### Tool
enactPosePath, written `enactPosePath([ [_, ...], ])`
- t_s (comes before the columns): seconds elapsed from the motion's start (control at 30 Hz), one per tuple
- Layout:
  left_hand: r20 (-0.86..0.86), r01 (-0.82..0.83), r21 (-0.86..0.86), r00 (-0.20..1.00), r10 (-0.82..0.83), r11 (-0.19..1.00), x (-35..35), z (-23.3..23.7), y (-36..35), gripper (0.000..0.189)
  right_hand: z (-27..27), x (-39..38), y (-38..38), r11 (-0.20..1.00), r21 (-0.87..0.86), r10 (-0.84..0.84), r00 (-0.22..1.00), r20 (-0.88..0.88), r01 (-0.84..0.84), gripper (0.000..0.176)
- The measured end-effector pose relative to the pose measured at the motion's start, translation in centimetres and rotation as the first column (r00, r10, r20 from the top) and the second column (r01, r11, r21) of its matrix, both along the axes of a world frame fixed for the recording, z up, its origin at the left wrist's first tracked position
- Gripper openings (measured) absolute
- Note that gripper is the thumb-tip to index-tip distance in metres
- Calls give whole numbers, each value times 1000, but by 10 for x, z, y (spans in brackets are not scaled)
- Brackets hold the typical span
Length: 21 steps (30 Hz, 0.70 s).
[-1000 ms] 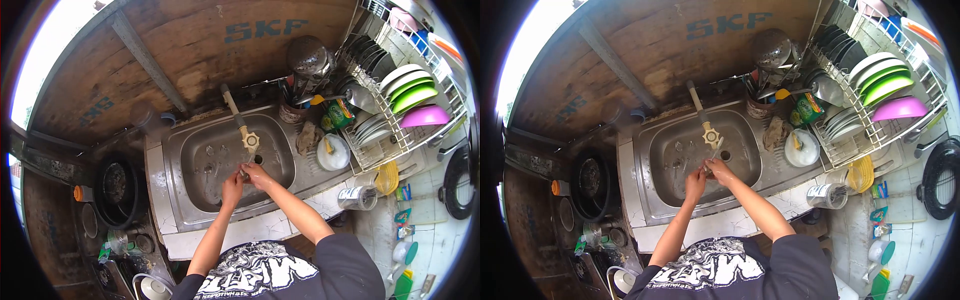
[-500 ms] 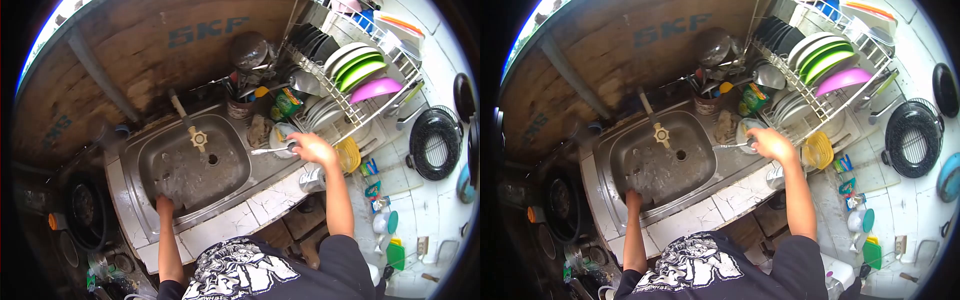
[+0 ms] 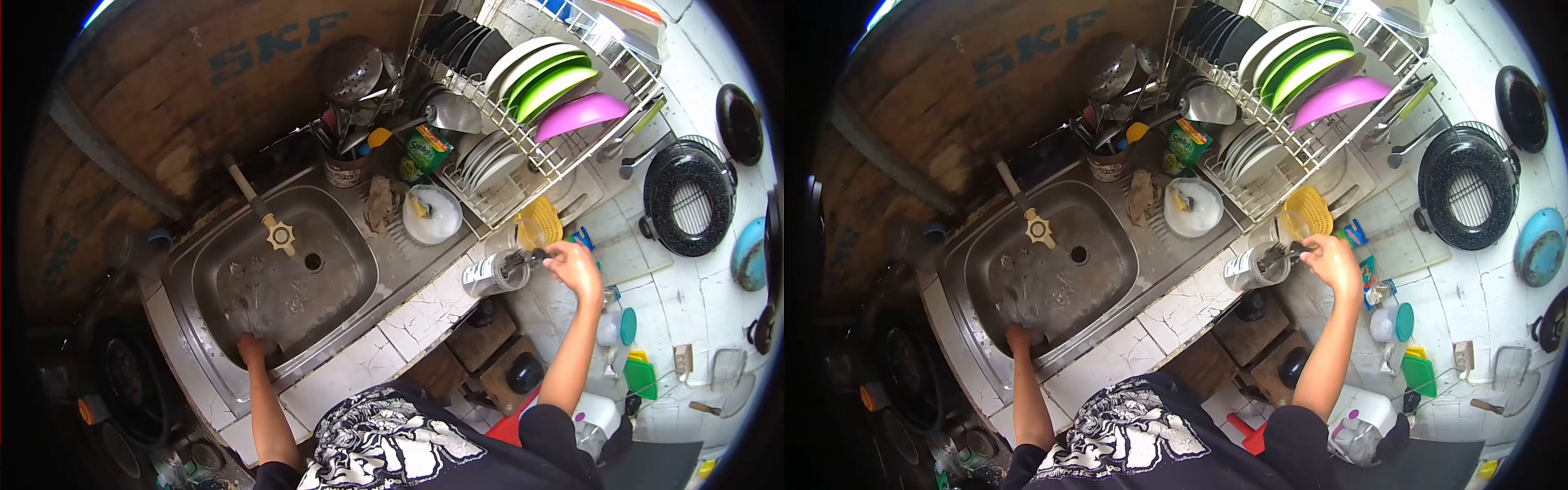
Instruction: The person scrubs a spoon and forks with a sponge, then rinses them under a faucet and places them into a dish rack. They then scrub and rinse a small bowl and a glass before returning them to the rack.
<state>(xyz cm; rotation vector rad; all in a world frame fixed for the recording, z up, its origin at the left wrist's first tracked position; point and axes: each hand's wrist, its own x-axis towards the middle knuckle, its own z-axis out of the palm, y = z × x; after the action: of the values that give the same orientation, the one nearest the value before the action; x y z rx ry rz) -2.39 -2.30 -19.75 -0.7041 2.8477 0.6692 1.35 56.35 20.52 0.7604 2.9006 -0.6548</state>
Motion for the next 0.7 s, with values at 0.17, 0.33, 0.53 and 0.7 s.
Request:
enactPosePath([
  [0.17,-36,-81,300,995,96,951,-3,24,-4,34,-18,-10,-3,981,-181,53,996,-76,-66,44],
  [0.33,55,-163,831,975,213,531,-2,102,29,28,-29,-55,-78,752,-616,175,972,-155,-234,23],
  [0.53,253,-283,933,955,156,222,-16,136,76,17,-180,-128,-211,372,-922,578,804,139,-109,39],
  [0.7,481,-497,867,853,-204,-36,-30,143,103,21,-294,-170,-305,131,-989,442,888,125,73,38],
])
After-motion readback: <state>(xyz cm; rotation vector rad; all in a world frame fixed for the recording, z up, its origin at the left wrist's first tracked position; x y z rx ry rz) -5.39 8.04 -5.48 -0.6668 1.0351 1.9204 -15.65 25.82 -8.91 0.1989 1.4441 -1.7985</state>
